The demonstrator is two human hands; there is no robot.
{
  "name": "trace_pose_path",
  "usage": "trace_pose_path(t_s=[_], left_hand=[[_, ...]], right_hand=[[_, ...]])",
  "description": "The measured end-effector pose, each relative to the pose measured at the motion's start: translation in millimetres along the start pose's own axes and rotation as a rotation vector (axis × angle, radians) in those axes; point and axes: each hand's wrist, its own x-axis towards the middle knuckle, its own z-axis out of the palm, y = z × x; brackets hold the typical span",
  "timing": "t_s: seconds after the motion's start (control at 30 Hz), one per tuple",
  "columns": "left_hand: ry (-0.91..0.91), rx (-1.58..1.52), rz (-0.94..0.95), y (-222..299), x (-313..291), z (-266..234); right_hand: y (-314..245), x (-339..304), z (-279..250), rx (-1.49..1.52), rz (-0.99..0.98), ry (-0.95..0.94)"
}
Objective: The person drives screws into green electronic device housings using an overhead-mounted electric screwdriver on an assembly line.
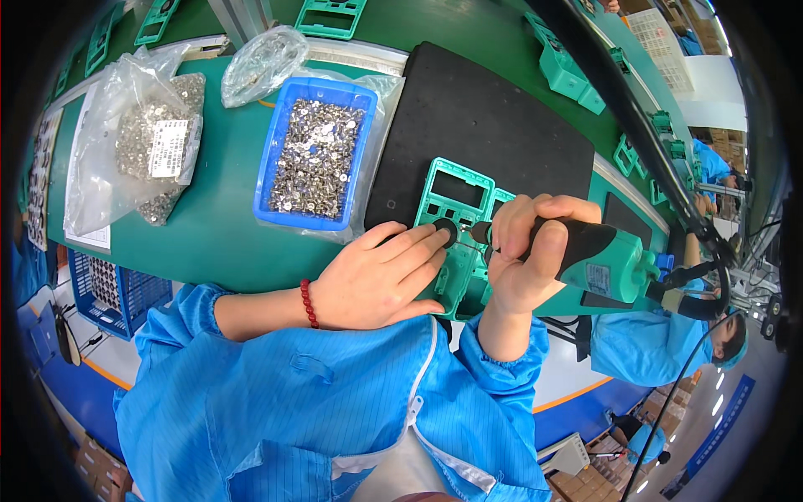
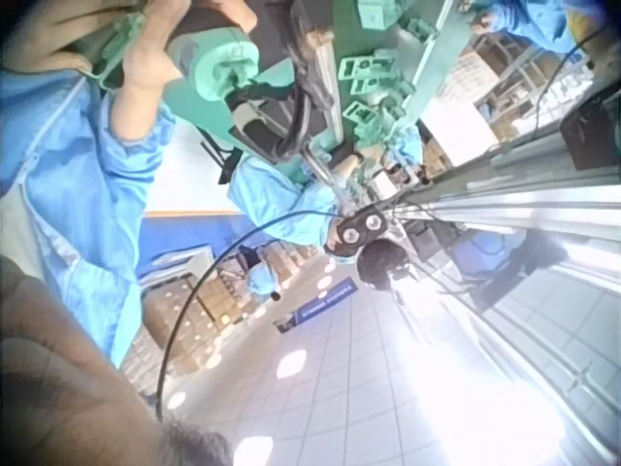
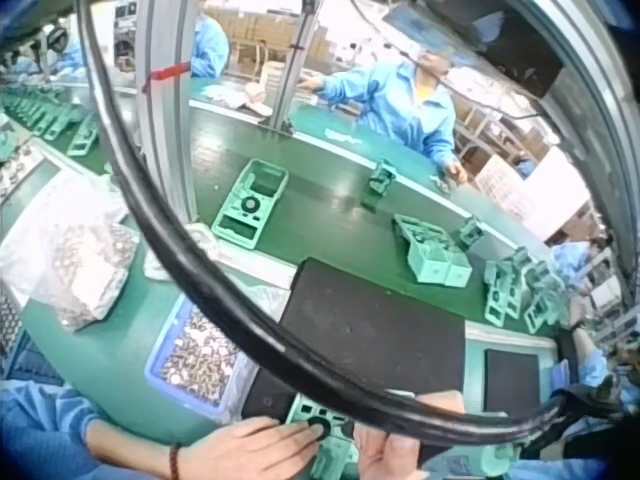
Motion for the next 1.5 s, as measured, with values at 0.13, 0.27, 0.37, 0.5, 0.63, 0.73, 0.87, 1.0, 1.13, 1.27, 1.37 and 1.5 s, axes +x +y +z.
trace_pose_path(t_s=[0.13,0.27,0.37,0.5,0.63,0.73,0.87,1.0,1.13,1.27,1.37,1.5], left_hand=[[-0.007,-0.009,-0.005,-2,0,0],[-0.003,-0.002,-0.012,-4,1,0],[-0.007,-0.001,-0.014,-5,1,-1],[-0.016,0.030,-0.021,-5,0,-5],[-0.066,0.033,0.007,1,-1,-10],[-0.078,0.001,0.001,4,-2,-2],[0.002,-0.062,0.027,6,-3,-9],[0.211,0.144,0.015,-29,13,-67],[-0.136,0.460,-0.374,-75,7,-104],[-0.338,0.473,-0.283,-80,6,-91],[-0.405,0.508,-0.260,-76,8,-85],[-0.200,0.462,-0.210,-74,3,-90]], right_hand=[[0,3,1,0.006,0.045,-0.042],[4,5,2,0.003,0.046,-0.076],[11,5,-1,0.012,0.093,-0.061],[13,10,-2,0.046,0.093,-0.150],[12,-15,-6,0.078,0.188,0.106],[10,-14,-1,-0.246,-0.048,0.143],[-33,-3,10,-0.021,-0.209,0.168],[-48,-7,-6,-0.007,-0.081,0.154],[-50,-13,-14,0.048,-0.059,0.203],[-51,-16,-14,0.045,-0.070,0.191],[-58,-19,-11,-0.009,-0.078,0.138],[-57,-20,-9,-0.039,-0.067,0.160]])
